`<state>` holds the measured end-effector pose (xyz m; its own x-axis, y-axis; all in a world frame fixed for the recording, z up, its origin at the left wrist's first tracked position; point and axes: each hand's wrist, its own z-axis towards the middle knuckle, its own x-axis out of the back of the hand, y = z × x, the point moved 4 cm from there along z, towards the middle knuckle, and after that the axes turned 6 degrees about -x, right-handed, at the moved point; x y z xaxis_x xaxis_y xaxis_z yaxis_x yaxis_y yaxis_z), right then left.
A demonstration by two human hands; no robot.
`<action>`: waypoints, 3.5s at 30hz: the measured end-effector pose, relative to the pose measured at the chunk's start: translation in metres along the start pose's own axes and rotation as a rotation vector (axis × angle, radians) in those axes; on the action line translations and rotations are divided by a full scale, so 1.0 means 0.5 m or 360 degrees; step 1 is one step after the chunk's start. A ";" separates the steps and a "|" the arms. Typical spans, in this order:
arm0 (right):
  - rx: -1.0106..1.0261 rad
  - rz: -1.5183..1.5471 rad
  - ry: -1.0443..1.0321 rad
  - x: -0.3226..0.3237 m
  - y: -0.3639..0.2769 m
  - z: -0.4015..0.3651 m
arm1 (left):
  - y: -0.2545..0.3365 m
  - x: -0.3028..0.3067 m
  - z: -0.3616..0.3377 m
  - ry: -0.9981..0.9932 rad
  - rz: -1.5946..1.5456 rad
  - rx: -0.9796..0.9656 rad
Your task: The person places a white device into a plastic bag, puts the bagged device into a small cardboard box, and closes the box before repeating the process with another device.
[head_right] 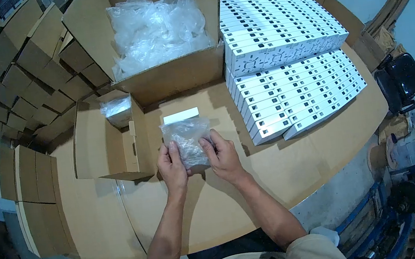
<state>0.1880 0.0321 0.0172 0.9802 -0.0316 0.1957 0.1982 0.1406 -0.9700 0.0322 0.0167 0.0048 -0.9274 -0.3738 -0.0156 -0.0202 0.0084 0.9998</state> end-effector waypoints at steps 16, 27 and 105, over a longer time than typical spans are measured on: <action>-0.0026 0.0015 -0.0041 0.034 0.039 0.016 | 0.023 0.024 0.020 -0.0089 0.0104 -0.0419; -0.0212 0.0161 -0.0086 0.032 0.021 0.013 | 0.011 0.016 0.023 -0.0248 -0.0037 -0.0369; 0.0426 -0.1041 -0.0847 0.004 -0.171 0.062 | -0.009 0.014 0.024 -0.0912 0.0289 -0.0127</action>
<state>0.1731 0.0505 0.1049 0.5286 0.2683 0.8054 0.6484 0.4848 -0.5870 0.0212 0.0251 0.0000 -0.9674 0.1861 0.1720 0.1650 -0.0524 0.9849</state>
